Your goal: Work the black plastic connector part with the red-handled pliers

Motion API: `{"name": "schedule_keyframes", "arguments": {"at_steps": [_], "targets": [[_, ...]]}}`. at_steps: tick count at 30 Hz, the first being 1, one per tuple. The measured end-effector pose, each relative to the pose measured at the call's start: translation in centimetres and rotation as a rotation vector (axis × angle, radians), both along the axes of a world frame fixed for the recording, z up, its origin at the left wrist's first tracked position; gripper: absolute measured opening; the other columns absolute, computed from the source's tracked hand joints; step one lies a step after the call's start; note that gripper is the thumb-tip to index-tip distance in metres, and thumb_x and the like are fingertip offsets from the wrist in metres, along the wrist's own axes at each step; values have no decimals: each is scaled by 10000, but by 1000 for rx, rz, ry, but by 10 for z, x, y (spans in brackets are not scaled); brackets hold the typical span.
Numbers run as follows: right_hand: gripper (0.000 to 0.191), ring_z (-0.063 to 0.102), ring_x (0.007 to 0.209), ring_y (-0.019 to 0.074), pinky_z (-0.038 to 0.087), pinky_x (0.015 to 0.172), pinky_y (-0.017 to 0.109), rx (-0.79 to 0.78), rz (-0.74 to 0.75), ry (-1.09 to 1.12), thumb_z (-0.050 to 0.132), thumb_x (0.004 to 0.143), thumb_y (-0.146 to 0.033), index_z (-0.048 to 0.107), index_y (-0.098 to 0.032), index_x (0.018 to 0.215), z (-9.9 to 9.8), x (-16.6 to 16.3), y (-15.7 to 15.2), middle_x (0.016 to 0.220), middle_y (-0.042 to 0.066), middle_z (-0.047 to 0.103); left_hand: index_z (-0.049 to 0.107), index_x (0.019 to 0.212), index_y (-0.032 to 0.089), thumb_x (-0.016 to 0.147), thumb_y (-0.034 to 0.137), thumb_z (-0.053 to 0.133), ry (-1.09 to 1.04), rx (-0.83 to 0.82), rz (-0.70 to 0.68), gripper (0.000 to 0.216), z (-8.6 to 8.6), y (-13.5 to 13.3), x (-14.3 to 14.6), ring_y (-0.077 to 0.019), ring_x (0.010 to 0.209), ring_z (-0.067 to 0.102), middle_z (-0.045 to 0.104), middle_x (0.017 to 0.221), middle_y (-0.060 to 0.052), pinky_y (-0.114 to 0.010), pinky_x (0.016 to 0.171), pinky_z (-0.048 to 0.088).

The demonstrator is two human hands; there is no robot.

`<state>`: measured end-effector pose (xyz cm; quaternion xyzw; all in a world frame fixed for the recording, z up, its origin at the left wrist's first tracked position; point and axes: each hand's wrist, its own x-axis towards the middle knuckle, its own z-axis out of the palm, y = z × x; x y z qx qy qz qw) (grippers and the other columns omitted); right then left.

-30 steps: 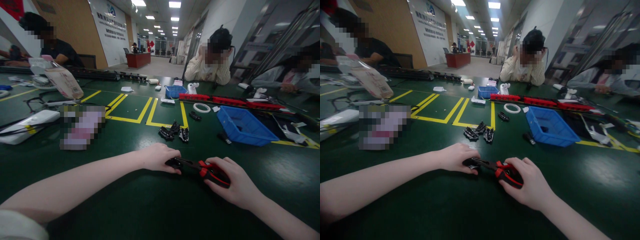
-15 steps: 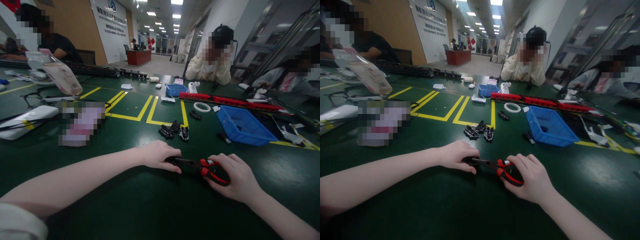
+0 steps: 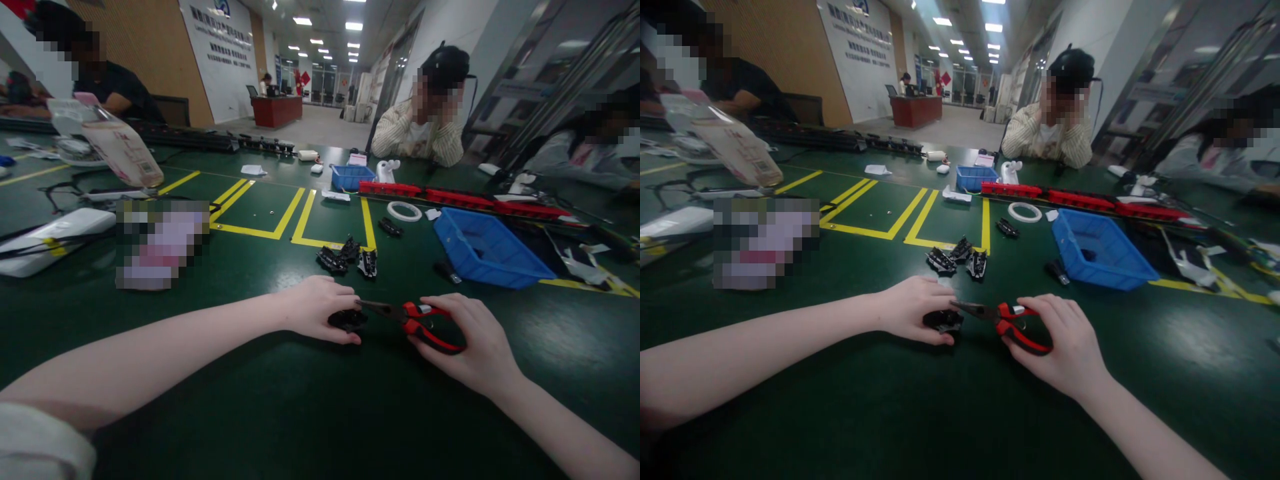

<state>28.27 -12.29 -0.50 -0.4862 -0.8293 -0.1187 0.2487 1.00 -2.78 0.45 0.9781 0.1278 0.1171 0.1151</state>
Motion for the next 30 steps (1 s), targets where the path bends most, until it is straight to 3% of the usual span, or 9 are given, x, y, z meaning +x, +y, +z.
{"name": "schedule_keyframes", "arguments": {"at_steps": [3, 8, 13, 16, 19, 22, 26, 30], "targets": [[434, 598, 897, 259, 474, 741, 414, 20, -5, 3, 640, 760, -363, 490, -208, 1136, 1, 1, 0, 1003, 101, 622, 610, 1030, 156, 800, 548, 595, -18, 53, 2, 455, 0, 0, 1, -200, 841, 558, 600, 970, -70, -285, 699, 391], [472, 608, 888, 245, 498, 707, 388, 30, 28, 39, 652, 766, -348, 465, -216, 1178, 3, -2, -2, 1010, 99, 614, 597, 1073, 144, 713, 650, 618, -7, 45, -3, 622, 1, 0, 0, -215, 837, 533, 585, 986, -79, -314, 730, 373], [487, 627, 839, 217, 518, 652, 343, -17, 37, 114, 666, 760, -348, 448, -227, 1178, 8, -11, -10, 987, 80, 611, 629, 1042, 161, 741, 581, 638, -51, -47, 3, 517, 17, -6, 0, -234, 911, 546, 609, 971, -71, -428, 981, 291], [486, 623, 804, 205, 512, 631, 329, -26, 41, 176, 663, 749, -356, 451, -224, 1167, 15, -22, -16, 969, 74, 609, 603, 1084, 173, 813, 387, 635, -202, -298, 61, 347, 31, -25, 7, -234, 1042, 536, 608, 1074, -67, -446, 1039, 280], [464, 608, 818, 206, 506, 654, 335, 29, 40, 240, 653, 744, -339, 464, -222, 1151, 23, -38, -24, 968, 76, 603, 523, 1200, 169, 873, 219, 554, -406, -901, 20, 332, 37, -54, 19, -196, 1078, 558, 583, 1178, -82, -359, 949, 429], [440, 600, 849, 217, 502, 675, 342, 21, 37, 260, 635, 743, -322, 471, -218, 1138, 31, -56, -31, 973, 85, 596, 603, 1090, 163, 911, 250, 499, -527, -1306, -110, 225, 31, -82, 30, -202, 1098, 563, 615, 1147, -74, -372, 995, 416], [459, 603, 781, 197, 495, 638, 320, -159, 73, 297, 635, 738, -376, 496, -209, 1142, 37, -68, -38, 965, 79, 612, 613, 1089, 157, 856, 440, 590, -673, -1504, 97, 368, 13, -101, 35, -246, 1101, 567, 639, 1096, -99, -403, 990, 418], [276, 621, 793, 179, 512, 658, 300, -469, 140, 539, 527, 848, -371, 540, -216, 1077, 39, -69, -39, 935, 55, 648, 603, 1066, 139, 788, 524, 650, -718, -1569, 116, 477, 2, -105, 32, -244, 1079, 582, 639, 1094, -118, -379, 961, 436]]}}
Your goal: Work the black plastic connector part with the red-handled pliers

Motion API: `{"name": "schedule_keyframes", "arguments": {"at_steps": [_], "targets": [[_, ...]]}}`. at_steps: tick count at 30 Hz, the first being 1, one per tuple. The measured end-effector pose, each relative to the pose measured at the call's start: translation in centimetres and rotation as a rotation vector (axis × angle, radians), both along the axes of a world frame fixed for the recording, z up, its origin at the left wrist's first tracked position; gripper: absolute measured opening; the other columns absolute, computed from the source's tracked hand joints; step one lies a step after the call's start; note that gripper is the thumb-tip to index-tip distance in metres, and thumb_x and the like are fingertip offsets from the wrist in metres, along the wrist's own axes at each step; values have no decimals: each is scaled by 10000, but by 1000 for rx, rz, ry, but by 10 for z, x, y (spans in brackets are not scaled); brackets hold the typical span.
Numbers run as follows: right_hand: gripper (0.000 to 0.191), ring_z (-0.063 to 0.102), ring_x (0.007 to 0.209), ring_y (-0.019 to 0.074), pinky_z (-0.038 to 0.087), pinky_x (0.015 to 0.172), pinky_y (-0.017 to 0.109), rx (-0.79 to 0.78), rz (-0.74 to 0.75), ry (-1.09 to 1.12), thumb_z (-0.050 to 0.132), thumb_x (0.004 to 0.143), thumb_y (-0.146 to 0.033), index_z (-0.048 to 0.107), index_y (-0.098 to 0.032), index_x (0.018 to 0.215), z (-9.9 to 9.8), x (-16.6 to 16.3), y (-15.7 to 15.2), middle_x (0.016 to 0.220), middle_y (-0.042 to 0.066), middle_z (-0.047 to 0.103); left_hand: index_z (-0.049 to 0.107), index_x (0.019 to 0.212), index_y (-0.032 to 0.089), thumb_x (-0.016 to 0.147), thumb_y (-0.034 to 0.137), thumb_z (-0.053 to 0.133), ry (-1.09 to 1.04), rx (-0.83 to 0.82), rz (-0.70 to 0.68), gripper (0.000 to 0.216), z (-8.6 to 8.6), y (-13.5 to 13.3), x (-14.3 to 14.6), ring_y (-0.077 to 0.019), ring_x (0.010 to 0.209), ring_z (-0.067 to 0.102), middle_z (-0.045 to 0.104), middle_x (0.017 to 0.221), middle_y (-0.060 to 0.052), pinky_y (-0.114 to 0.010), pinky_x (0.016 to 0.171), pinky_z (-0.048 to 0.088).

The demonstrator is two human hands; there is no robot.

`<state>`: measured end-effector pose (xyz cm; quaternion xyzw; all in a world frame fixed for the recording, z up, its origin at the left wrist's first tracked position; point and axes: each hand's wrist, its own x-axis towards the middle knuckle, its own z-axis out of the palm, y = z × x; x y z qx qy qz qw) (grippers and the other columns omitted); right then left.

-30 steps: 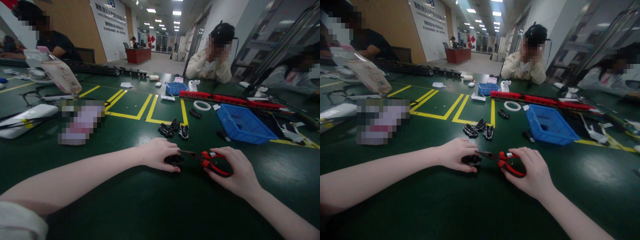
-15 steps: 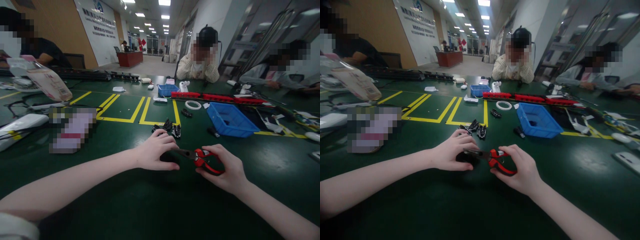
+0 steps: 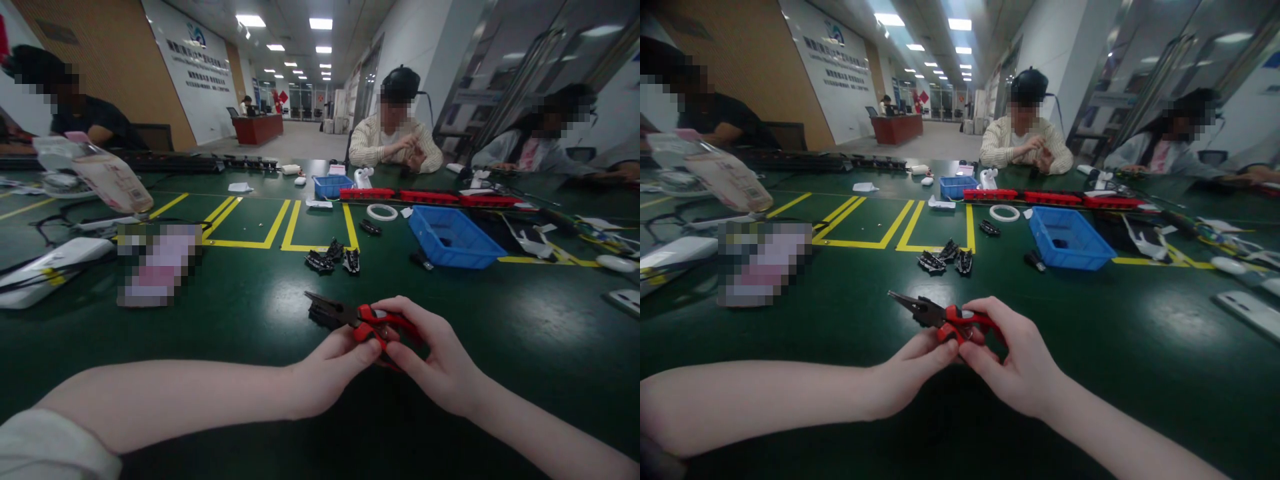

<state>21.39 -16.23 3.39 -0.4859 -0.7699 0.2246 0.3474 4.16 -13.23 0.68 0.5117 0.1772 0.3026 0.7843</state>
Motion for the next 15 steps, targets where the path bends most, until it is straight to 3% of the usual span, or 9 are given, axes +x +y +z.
{"name": "schedule_keyframes", "arguments": {"at_steps": [3, 6, 11, 15], "targets": [[189, 629, 767, 167, 516, 633, 284, -191, -44, 137, 504, 879, -377, 560, -213, 955, -3, 1, 0, 867, 30, 656, 590, 1049, 111, 839, 525, 586, -4, -18, -76, 465, -1, 1, -2, -230, 933, 644, 681, 920, -109, -373, 887, 472], [181, 622, 744, 159, 505, 618, 276, -207, -92, 161, 514, 875, -389, 552, -213, 886, -7, 1, 0, 813, 10, 643, 569, 1045, 93, 885, 494, 533, -29, 1, -148, 433, -1, 2, -3, -214, 822, 668, 681, 772, -92, -355, 817, 487], [193, 601, 675, 137, 471, 574, 263, -95, -50, 31, 434, 918, -366, 561, -221, 911, -7, 9, -2, 777, 4, 639, 515, 1084, 128, 822, 451, 639, -25, -57, -161, 434, -5, 2, 1, -165, 793, 663, 660, 787, -59, -251, 681, 496], [291, 596, 684, 160, 450, 589, 301, 189, -12, -220, 429, 905, -418, 558, -212, 1064, -6, 11, -2, 832, 42, 655, 544, 930, 117, 734, 440, 719, 16, -83, 8, 416, -8, 3, 4, -123, 649, 628, 610, 704, -10, -213, 572, 504]]}}
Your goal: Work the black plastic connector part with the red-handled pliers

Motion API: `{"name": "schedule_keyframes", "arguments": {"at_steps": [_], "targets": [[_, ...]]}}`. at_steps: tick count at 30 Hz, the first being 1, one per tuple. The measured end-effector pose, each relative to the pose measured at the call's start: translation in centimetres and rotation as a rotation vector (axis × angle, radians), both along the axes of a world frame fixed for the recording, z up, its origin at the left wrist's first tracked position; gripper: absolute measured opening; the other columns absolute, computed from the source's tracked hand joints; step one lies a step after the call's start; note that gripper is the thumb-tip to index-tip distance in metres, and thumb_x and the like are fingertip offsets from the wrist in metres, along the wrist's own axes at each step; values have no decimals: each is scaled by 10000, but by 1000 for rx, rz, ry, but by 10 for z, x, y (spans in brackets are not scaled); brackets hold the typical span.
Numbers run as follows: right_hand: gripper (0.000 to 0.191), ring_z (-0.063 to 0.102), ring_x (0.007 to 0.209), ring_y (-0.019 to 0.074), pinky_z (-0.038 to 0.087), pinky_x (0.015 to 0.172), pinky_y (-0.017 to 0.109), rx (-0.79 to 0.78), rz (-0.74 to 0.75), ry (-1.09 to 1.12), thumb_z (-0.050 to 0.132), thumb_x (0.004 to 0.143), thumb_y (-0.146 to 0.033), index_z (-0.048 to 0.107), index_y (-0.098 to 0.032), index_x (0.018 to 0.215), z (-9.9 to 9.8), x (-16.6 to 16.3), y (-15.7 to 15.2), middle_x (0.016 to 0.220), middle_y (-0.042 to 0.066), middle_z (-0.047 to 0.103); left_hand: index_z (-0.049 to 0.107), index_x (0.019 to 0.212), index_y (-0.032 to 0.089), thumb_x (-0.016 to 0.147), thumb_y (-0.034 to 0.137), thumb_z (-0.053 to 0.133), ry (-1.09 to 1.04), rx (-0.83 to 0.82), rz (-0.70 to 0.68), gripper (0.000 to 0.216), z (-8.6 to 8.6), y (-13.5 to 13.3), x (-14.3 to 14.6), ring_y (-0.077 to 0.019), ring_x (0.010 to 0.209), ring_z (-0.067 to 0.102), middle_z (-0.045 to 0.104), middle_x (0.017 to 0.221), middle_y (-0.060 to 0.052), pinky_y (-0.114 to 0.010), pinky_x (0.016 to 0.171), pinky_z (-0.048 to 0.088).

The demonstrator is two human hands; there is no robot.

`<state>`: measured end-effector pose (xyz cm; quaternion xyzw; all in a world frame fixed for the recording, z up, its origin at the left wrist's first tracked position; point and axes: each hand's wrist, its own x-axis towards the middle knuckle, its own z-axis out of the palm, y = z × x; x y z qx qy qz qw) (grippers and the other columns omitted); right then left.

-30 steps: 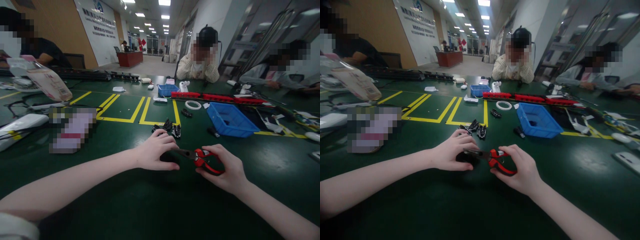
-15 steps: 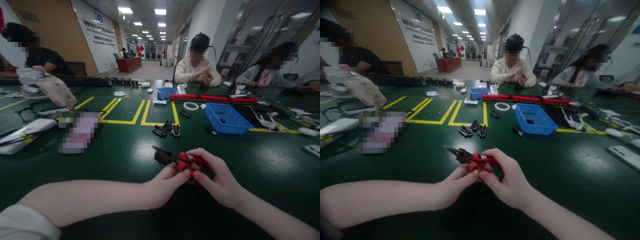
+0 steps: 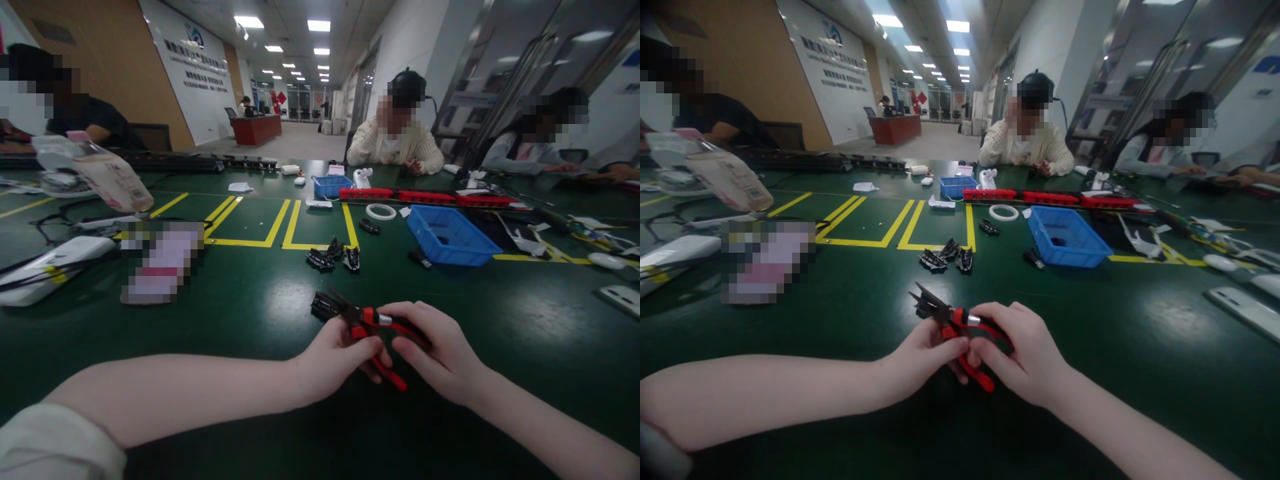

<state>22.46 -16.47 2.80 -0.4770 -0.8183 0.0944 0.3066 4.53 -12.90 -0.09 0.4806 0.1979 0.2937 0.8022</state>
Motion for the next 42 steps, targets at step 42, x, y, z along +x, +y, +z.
{"name": "schedule_keyframes", "arguments": {"at_steps": [42], "targets": [[375, 538, 992, 280, 445, 825, 435, 324, -125, -340, 601, 769, -296, 478, -187, 1106, -27, 12, 53, 1078, 129, 581, 553, 1074, 139, 850, 439, 597, 878, 1477, -36, 377, 8, 74, -58, -231, 969, 540, 560, 1123, -89, -381, 805, 482]]}}
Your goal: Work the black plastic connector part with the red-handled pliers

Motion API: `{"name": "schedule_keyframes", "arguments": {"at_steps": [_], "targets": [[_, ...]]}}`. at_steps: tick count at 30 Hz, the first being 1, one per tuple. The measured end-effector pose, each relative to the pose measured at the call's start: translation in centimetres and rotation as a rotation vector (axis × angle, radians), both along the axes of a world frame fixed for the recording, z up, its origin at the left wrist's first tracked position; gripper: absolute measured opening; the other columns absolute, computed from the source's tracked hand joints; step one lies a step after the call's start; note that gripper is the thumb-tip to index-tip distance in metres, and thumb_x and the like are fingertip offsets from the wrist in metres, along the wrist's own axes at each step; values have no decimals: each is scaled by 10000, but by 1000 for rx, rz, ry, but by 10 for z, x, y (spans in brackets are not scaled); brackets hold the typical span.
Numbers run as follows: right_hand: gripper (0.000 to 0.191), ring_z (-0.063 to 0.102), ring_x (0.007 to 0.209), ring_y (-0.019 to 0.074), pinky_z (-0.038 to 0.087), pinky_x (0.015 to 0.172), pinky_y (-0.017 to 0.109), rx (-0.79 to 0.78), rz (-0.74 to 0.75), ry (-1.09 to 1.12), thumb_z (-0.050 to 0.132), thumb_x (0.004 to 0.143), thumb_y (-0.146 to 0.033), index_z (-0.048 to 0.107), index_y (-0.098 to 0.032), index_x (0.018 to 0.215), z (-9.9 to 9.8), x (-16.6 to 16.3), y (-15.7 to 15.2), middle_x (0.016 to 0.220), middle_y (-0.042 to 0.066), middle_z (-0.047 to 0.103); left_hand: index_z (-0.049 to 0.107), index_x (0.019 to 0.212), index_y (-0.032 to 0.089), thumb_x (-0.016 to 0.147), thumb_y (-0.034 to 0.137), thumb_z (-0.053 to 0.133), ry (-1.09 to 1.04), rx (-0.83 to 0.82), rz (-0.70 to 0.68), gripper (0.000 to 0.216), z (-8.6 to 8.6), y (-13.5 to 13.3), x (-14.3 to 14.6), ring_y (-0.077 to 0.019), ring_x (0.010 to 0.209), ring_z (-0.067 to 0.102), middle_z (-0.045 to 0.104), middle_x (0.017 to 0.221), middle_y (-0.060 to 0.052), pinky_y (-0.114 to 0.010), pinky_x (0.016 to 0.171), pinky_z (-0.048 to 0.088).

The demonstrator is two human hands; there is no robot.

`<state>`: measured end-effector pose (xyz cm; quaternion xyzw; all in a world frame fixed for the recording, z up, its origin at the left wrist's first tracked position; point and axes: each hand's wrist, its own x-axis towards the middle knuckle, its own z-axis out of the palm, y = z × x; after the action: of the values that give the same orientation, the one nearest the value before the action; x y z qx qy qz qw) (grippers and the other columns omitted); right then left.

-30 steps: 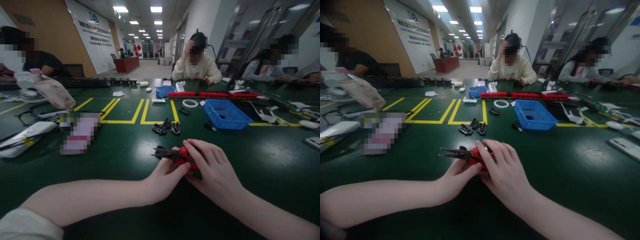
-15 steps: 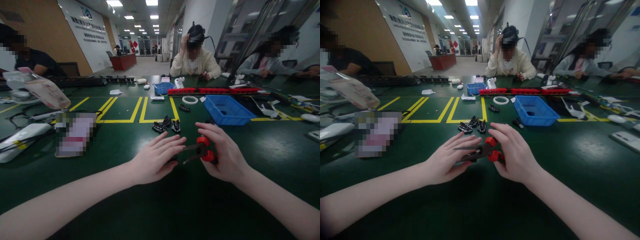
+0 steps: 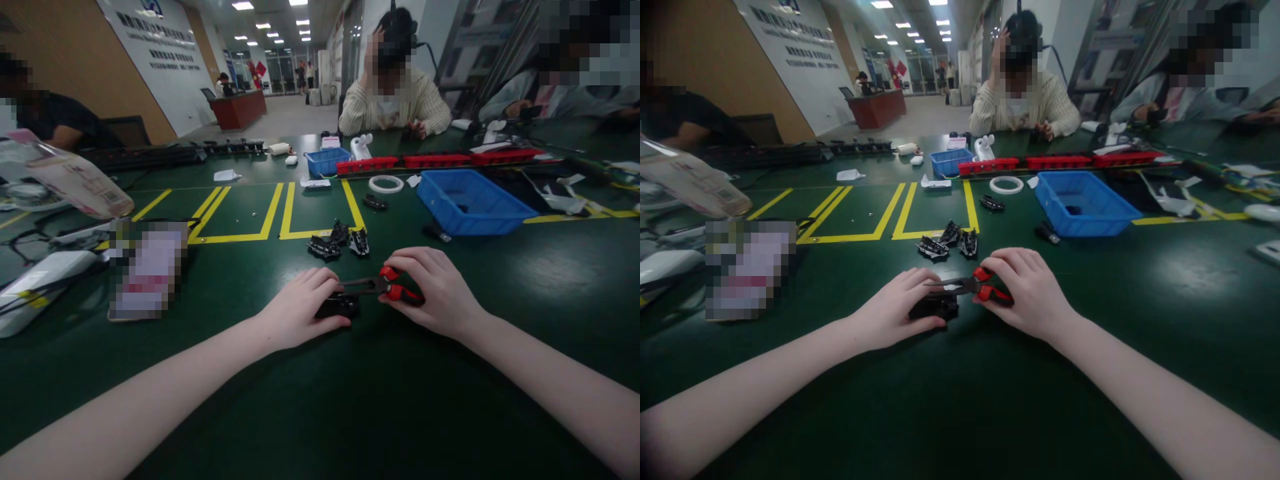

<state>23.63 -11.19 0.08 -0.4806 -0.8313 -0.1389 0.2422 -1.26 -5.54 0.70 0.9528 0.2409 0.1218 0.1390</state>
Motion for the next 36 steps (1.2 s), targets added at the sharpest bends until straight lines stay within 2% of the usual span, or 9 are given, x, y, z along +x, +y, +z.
{"name": "schedule_keyframes", "arguments": {"at_steps": [3, 6, 9, 12, 14, 18, 20, 26, 36], "targets": [[395, 488, 1101, 311, 390, 914, 502, -47, -77, -20, 531, 734, -139, 484, -186, 1124, -2, 3, -1, 1171, 142, 540, 543, 1036, 151, 839, 444, 613, 24, -46, 18, 361, 3, -1, 0, -205, 894, 559, 579, 1038, -59, -327, 727, 484], [347, 517, 1047, 280, 374, 946, 501, -124, -109, 17, 503, 705, -86, 517, -195, 1034, -3, 6, -2, 1087, 108, 571, 518, 1059, 164, 840, 436, 617, 56, -116, 35, 363, 6, -2, 0, -184, 835, 590, 605, 978, -35, -287, 671, 476], [227, 540, 905, 236, 457, 806, 397, -172, -109, 94, 540, 716, -132, 521, -195, 933, -1, 9, -1, 956, 80, 590, 518, 1045, 170, 851, 457, 594, 90, -136, 35, 355, 7, -2, 1, -181, 807, 606, 623, 941, -26, -276, 655, 467], [144, 523, 814, 216, 457, 670, 332, -167, -100, 79, 563, 733, -181, 515, -186, 869, 2, 6, -1, 880, 77, 588, 528, 1024, 171, 855, 478, 577, 102, -135, 37, 354, 7, -1, 1, -173, 776, 607, 626, 903, -19, -264, 632, 454], [140, 511, 773, 209, 443, 646, 330, -167, -82, 34, 592, 751, -254, 518, -178, 843, 3, 2, -1, 841, 76, 581, 534, 1015, 172, 854, 480, 576, 99, -128, 26, 351, 7, -1, 1, -167, 764, 606, 627, 888, -14, -257, 622, 445], [435, 503, 741, 210, 422, 635, 344, -192, -52, 14, 625, 716, -587, 530, -178, 831, 1, -3, 0, 827, 81, 576, 541, 1005, 165, 849, 497, 574, 76, -84, -12, 369, 4, -2, 0, -167, 734, 597, 630, 861, -18, -252, 596, 421], [502, 504, 737, 207, 415, 624, 336, -216, -37, 35, 573, 718, -667, 536, -181, 838, -1, -2, 0, 836, 84, 579, 544, 997, 163, 851, 503, 568, 66, -67, -27, 371, 4, -2, -1, -165, 712, 593, 629, 840, -17, -248, 582, 408], [373, 513, 756, 207, 401, 633, 333, -259, -57, 43, 368, 915, -484, 564, -169, 873, 0, 0, 1, 855, 94, 596, 556, 963, 158, 851, 509, 564, 70, -49, -65, 368, 4, -1, -1, -162, 693, 599, 642, 817, -18, -248, 589, 403], [319, 499, 763, 201, 387, 640, 329, -221, -38, -3, 351, 937, -365, 576, -158, 848, 1, -5, -1, 857, 96, 603, 558, 998, 162, 855, 520, 549, 78, -43, -73, 386, 3, -1, -1, -173, 733, 617, 655, 846, -25, -264, 633, 424]]}}
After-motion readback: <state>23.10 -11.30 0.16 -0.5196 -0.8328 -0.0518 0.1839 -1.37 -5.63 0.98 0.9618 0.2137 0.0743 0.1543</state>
